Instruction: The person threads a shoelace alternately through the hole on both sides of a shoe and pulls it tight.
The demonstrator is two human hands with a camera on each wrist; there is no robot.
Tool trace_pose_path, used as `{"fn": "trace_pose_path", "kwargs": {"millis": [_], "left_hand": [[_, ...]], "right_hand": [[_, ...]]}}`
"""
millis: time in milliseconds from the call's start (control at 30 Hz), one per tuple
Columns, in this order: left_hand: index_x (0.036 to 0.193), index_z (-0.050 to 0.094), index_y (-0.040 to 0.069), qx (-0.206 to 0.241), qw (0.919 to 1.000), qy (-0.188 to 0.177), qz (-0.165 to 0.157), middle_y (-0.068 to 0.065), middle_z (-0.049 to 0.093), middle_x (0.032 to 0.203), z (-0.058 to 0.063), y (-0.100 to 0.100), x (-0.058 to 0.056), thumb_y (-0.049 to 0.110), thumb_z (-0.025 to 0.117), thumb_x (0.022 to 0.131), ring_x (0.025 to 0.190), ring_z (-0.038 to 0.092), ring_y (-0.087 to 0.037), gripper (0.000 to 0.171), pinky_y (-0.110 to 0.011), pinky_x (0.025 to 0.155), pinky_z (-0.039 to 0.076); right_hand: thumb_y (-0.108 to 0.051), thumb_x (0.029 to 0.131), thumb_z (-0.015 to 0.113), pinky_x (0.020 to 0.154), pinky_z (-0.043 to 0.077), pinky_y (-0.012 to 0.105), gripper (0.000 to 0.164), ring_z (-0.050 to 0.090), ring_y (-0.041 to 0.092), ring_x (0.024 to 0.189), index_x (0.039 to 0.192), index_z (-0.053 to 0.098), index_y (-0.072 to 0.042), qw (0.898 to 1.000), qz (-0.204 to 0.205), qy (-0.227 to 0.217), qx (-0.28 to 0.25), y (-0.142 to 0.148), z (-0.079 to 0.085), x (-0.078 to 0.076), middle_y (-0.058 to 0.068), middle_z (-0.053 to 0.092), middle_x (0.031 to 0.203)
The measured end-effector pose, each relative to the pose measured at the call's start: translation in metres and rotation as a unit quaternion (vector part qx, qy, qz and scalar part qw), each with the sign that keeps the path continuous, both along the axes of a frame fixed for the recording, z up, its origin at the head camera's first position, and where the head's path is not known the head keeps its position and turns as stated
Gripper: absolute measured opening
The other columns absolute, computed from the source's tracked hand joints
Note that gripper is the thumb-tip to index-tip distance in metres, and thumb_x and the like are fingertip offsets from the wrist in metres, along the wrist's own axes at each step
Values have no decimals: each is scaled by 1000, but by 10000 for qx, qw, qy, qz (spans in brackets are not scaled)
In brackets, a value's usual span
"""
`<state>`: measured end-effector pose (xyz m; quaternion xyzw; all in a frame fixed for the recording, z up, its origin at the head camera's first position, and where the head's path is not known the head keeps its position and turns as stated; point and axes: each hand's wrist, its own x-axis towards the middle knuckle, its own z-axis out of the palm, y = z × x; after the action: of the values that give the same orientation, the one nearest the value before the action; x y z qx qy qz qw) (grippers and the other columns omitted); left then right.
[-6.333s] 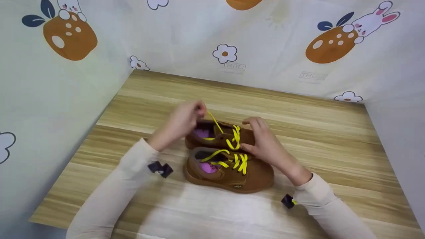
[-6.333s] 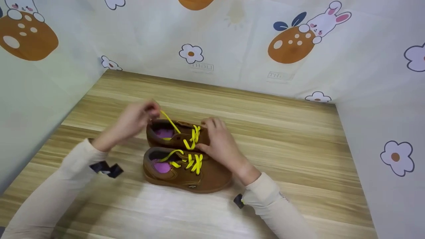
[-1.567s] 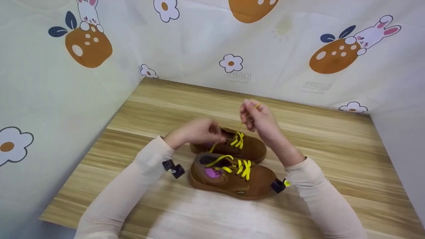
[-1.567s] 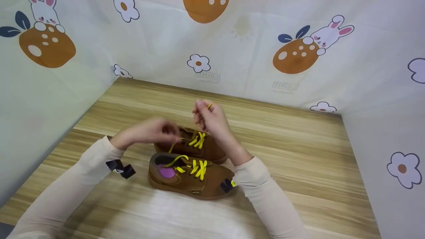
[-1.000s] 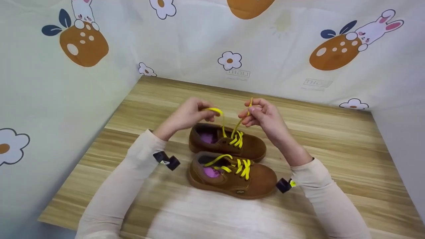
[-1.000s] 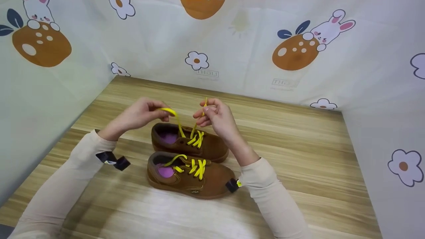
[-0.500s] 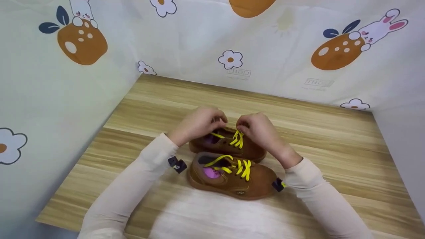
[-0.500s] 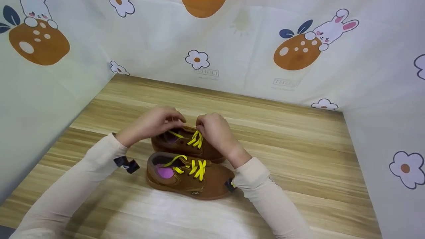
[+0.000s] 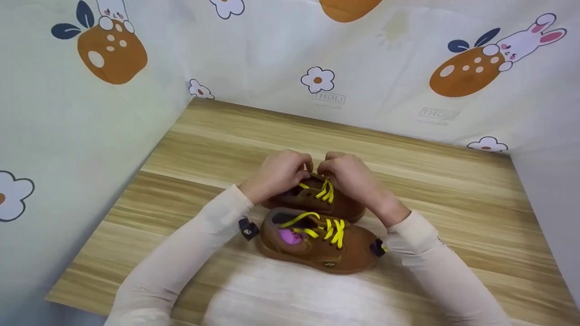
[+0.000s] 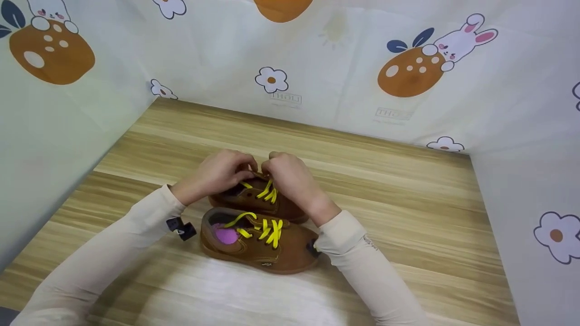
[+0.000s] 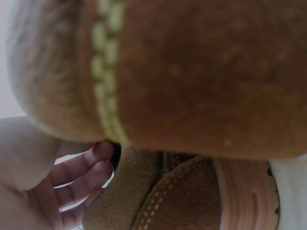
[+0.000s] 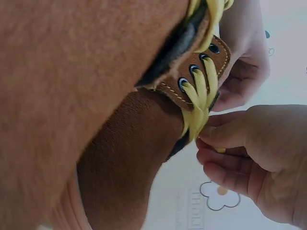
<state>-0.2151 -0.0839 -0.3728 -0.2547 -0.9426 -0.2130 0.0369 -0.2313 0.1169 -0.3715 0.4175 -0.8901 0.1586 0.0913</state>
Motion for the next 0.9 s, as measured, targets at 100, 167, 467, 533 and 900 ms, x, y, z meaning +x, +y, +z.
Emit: {"fn": "trace_pose_path", "kwargs": {"millis": [100,167,467,533,900], "left_hand": [[92,65,12,285,9988,-22,400,-4,72,84,-2,0,4,25,73,89,77,67,-22,15,-39,68,55],[85,67,13,422,9967,-89,685,-2,71,79,-3,1,7,29,75,87,72,65,-20,19,-36,64,53],[83,81,20,622,9904,-390,1167,2,77,78,-2,13,21,37,72,89,74,68,-19,20,-40,79,47],[86,81,22,544,9915,-339,1134,4,78,82,-4,17,22,38,73,88,79,70,-20,18,-44,82,45],[85,80,17,542,9925,-462,989,1,78,84,-5,11,18,23,71,86,80,72,-20,11,-42,84,55]], "right_hand": [[2,89,62,71,55,35,17,66,21,76,85,75,-9,9993,43,-299,-229,-3,-2,-2,6,67,81],[1,90,62,75,56,35,14,69,22,80,88,74,-7,9982,17,-452,-383,-5,-2,-1,7,71,84],[-1,91,64,70,58,39,10,72,26,78,99,68,-6,9985,-396,-139,-354,-7,-1,10,9,75,85],[-1,92,62,68,57,39,12,71,26,75,101,67,-7,9986,-456,-44,-275,-8,-2,12,9,74,84],[1,92,60,81,58,41,37,70,29,88,129,58,-5,9876,-489,-887,-1198,5,-12,14,16,69,115]]}}
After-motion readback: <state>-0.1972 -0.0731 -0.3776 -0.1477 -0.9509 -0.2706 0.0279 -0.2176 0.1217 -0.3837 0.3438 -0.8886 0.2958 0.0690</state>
